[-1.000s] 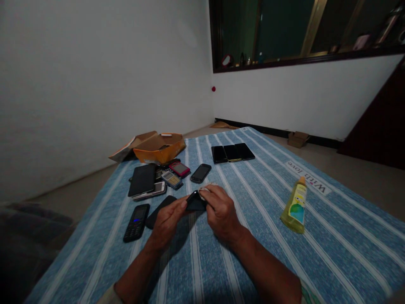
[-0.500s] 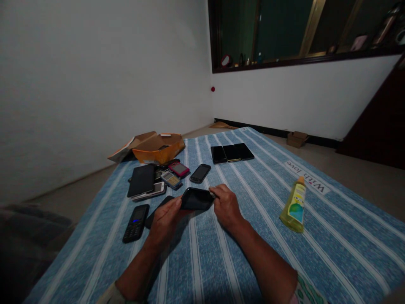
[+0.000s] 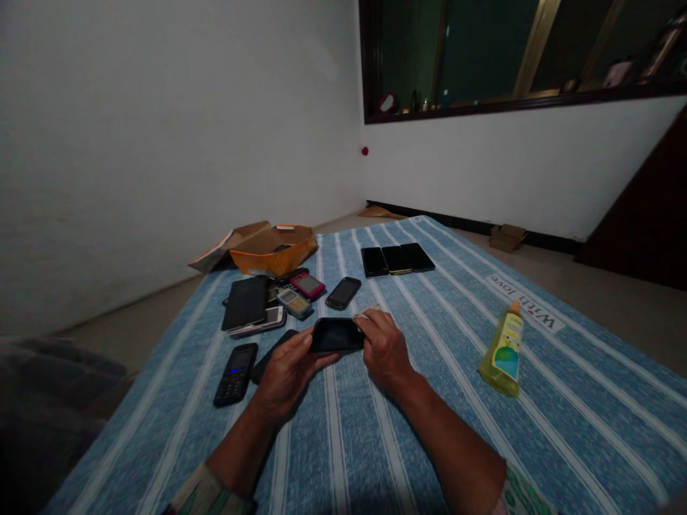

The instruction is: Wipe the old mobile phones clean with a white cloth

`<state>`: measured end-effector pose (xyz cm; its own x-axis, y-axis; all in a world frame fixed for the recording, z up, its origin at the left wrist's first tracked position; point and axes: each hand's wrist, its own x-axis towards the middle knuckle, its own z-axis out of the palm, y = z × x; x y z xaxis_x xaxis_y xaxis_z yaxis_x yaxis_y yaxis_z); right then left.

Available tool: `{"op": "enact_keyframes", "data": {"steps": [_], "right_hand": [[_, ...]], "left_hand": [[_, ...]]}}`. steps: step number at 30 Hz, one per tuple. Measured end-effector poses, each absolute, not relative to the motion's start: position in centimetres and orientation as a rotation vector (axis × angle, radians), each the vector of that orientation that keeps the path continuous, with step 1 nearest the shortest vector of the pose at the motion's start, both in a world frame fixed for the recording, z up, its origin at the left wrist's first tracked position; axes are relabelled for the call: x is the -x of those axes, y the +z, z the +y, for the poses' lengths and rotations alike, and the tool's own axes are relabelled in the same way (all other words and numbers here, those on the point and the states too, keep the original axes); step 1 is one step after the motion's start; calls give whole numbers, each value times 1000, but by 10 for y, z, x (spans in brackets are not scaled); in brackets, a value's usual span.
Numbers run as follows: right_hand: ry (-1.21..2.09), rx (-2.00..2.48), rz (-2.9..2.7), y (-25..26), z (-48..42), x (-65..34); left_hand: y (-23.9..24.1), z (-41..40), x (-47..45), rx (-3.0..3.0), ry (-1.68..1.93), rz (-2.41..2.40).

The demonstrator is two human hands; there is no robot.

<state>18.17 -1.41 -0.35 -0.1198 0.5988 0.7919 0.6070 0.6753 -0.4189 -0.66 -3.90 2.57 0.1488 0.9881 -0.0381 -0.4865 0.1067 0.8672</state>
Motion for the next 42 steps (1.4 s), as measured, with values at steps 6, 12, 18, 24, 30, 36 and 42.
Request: {"op": "enact_keyframes", "data": {"steps": [6, 12, 18, 24, 30, 36, 42], "right_hand": [[-88, 961, -1817, -3, -15, -179], [-93, 940, -1848, 0, -17, -178], [-124, 935, -1871, 3, -21, -177], [-130, 924, -1887, 1, -23, -175], [-167, 853, -1908, 7, -29, -171], [-192, 846, -2003, 10, -34, -166], [-244, 874, -2022, 7, -30, -170]], "left_hand": [[26, -41, 7, -771, 1283, 835], [29, -43, 1, -771, 1314, 862], [27, -43, 0, -824, 1317, 861], [25, -46, 0, -847, 1280, 889], [20, -45, -4, -857, 1267, 877], [11, -41, 4, -1021, 1233, 981], [12, -41, 12, -1317, 1156, 1069]]}}
